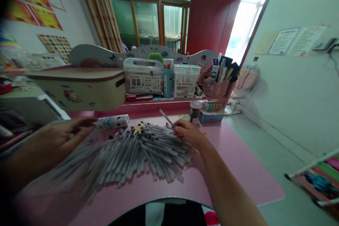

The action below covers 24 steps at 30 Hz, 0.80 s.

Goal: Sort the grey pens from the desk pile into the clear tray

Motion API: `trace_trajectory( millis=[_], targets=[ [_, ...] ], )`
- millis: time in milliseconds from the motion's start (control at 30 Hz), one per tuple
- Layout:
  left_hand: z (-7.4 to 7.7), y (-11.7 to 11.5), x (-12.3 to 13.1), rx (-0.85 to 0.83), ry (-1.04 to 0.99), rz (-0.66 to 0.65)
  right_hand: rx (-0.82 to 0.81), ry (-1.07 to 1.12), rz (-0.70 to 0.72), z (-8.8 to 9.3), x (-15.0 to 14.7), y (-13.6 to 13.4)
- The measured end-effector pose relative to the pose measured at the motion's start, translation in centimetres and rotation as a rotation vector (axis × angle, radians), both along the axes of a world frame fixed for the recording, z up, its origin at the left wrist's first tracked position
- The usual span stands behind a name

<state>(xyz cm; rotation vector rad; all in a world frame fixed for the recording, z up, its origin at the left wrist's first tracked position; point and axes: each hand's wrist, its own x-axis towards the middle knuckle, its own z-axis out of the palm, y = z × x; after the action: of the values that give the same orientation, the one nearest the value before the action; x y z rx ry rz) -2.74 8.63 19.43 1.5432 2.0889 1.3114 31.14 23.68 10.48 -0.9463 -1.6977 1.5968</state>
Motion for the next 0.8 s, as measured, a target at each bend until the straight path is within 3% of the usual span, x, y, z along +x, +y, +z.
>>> trace_trajectory(
  millis=[33,100,200,300,633,800],
  targets=[
    [-0.6,0.3,2.2,-0.069,-0.025,-0.114,-0.07,0.092,0.044,-0.1,-0.5,-0.5],
    [-2.2,1.1,6.5,-0.068,-0.27,-0.308,-0.17,0.219,0.155,-0.5,-1.3,-1.4],
    [-4.5,3.0,11.6,0.01,-0.638,-0.409,-0.251,0.318,0.3,-1.2,-2.3,-2.4],
    [-5.8,4.7,14.3,0.023,-0.817,-0.477,-0.259,0.333,0.368,-1.4,-2.9,-3.0],
    [-9.0,5.8,15.3,0.121,-0.983,-0.513,-0.424,0.279,0.323,-1.0,-3.8,-4.2],
    [-9.4,5.6,15.4,0.155,-0.982,-0.506,-0.468,0.287,0.358,-0.9,-3.9,-4.5]
  ],
)
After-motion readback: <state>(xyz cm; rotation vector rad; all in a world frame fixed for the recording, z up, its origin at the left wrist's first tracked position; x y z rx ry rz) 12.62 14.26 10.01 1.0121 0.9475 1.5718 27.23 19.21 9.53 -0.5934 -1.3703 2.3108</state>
